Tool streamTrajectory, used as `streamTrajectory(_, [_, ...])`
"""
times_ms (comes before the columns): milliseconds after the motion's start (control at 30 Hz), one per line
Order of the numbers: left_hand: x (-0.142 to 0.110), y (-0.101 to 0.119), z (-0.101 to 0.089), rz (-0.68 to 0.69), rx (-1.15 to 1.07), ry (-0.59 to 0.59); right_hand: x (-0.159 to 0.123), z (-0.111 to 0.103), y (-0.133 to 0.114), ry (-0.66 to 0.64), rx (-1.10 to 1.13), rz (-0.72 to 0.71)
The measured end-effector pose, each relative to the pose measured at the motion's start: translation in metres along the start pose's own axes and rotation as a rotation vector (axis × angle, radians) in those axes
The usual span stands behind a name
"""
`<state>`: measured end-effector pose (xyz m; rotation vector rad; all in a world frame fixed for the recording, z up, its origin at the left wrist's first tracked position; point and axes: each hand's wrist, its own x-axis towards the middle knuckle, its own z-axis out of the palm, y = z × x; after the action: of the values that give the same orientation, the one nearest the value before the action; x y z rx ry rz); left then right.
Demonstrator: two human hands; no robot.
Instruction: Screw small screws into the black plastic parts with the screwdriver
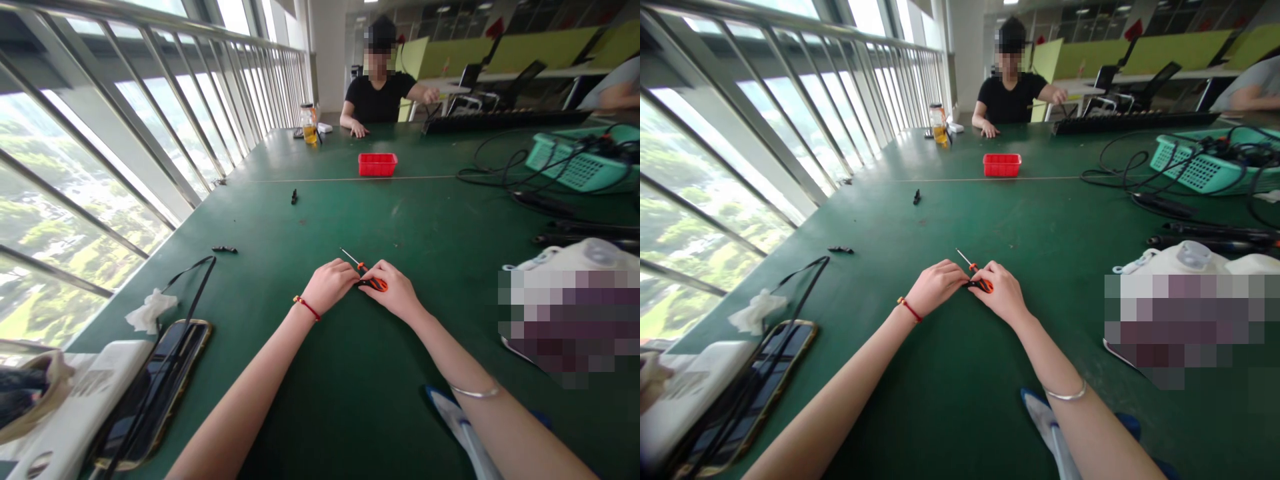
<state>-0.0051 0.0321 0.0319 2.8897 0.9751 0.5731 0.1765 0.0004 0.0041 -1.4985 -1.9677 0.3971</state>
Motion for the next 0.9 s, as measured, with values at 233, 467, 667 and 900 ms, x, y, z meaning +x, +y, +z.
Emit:
streamTrajectory(233, [0.0007,-0.0028,-0.0026,-0.103,-0.172,-0.063,0.0001,0.0008,0.0017,0.008,-0.009,-0.026])
streamTrajectory(467, [0.0043,-0.0053,-0.0025,-0.233,-0.390,-0.081,0.0008,0.0002,0.0032,-0.016,-0.001,-0.053])
streamTrajectory(667, [0.0050,-0.0006,-0.0050,-0.227,-0.271,-0.109,0.0016,0.0007,0.0047,-0.021,0.005,-0.053])
streamTrajectory(900, [-0.0040,0.0038,0.0032,-0.031,-0.031,-0.017,0.0018,0.0009,0.0048,-0.030,0.013,-0.026])
